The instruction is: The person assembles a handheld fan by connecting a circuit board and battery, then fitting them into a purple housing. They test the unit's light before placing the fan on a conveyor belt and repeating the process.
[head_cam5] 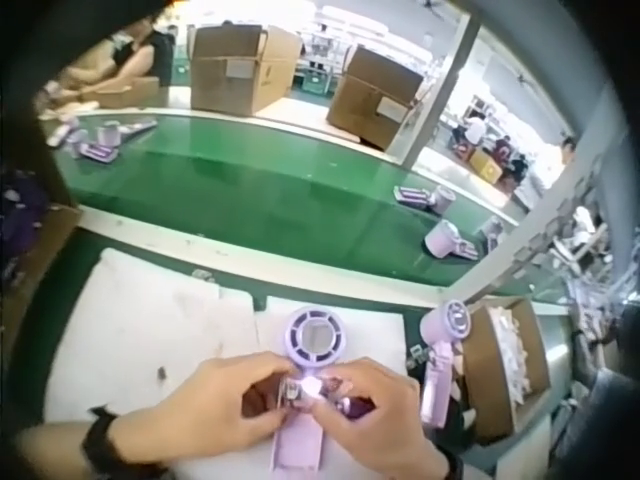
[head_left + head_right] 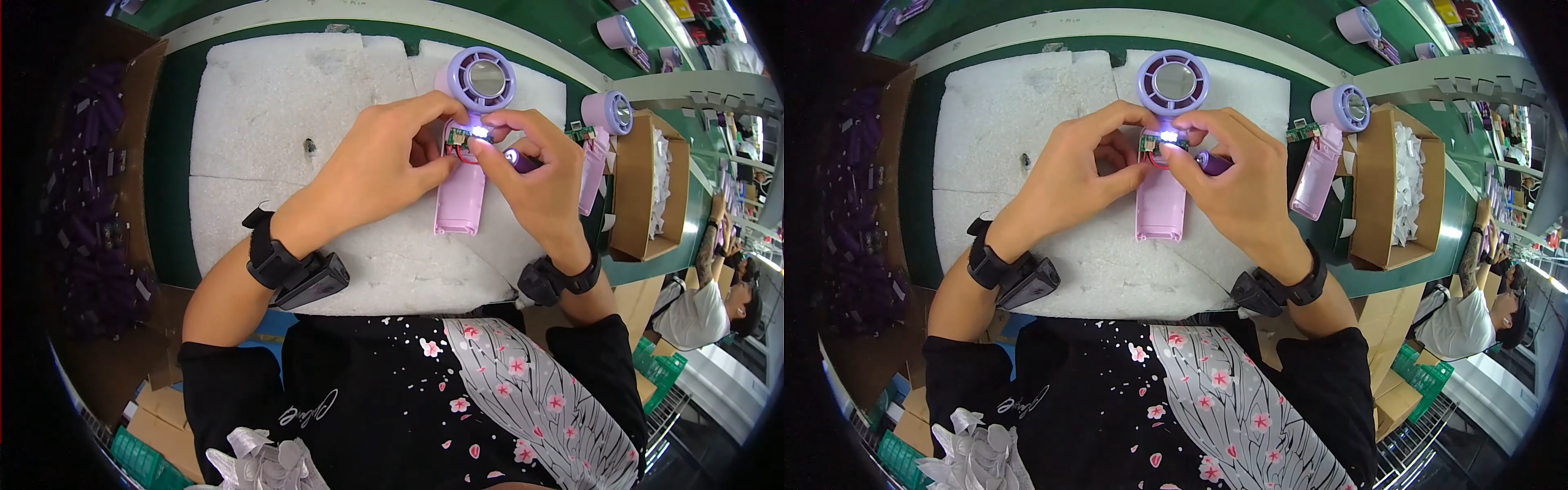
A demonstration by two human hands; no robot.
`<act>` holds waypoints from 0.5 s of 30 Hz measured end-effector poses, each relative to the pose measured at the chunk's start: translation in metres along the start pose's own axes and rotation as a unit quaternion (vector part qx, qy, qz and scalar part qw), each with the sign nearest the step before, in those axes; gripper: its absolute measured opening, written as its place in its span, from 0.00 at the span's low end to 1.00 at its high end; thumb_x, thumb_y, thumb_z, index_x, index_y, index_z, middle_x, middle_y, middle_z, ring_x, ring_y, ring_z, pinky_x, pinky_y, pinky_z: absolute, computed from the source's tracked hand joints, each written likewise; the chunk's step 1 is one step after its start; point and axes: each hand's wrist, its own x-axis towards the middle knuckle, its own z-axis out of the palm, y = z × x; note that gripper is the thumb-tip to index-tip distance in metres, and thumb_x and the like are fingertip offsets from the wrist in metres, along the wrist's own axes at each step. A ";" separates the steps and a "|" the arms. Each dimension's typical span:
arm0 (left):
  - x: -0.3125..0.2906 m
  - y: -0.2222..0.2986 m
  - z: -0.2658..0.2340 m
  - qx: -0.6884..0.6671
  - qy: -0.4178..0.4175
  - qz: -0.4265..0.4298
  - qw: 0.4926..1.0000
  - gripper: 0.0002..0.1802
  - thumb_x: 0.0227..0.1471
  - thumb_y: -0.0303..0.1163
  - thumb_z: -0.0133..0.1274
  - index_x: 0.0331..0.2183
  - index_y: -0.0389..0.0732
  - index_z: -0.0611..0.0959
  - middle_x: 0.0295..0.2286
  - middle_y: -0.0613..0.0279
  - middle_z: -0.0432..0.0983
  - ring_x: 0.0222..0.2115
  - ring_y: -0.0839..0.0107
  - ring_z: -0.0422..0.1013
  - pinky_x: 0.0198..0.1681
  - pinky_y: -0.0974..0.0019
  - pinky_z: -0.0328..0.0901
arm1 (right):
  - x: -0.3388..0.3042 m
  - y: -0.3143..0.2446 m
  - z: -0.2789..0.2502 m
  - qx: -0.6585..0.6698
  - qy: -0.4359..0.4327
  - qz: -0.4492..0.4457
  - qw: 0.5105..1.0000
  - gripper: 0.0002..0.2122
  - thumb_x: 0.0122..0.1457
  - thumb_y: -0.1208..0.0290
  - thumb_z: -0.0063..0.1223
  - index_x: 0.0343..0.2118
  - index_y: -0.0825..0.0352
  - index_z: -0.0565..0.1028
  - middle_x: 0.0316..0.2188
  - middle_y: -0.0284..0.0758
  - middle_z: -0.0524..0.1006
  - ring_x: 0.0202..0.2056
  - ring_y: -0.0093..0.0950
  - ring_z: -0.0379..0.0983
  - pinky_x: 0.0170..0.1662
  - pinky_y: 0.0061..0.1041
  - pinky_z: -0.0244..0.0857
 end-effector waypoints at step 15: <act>-0.003 -0.002 -0.004 -0.022 -0.029 0.002 0.999 0.19 0.48 0.19 0.52 0.45 0.37 0.75 0.35 0.60 0.76 0.29 0.76 0.71 0.36 0.72 0.68 | -0.004 0.003 -0.001 -0.065 0.001 -0.117 0.991 0.09 0.46 0.77 0.66 0.32 0.68 0.81 0.28 0.34 0.78 0.22 0.20 0.71 0.23 0.17 0.62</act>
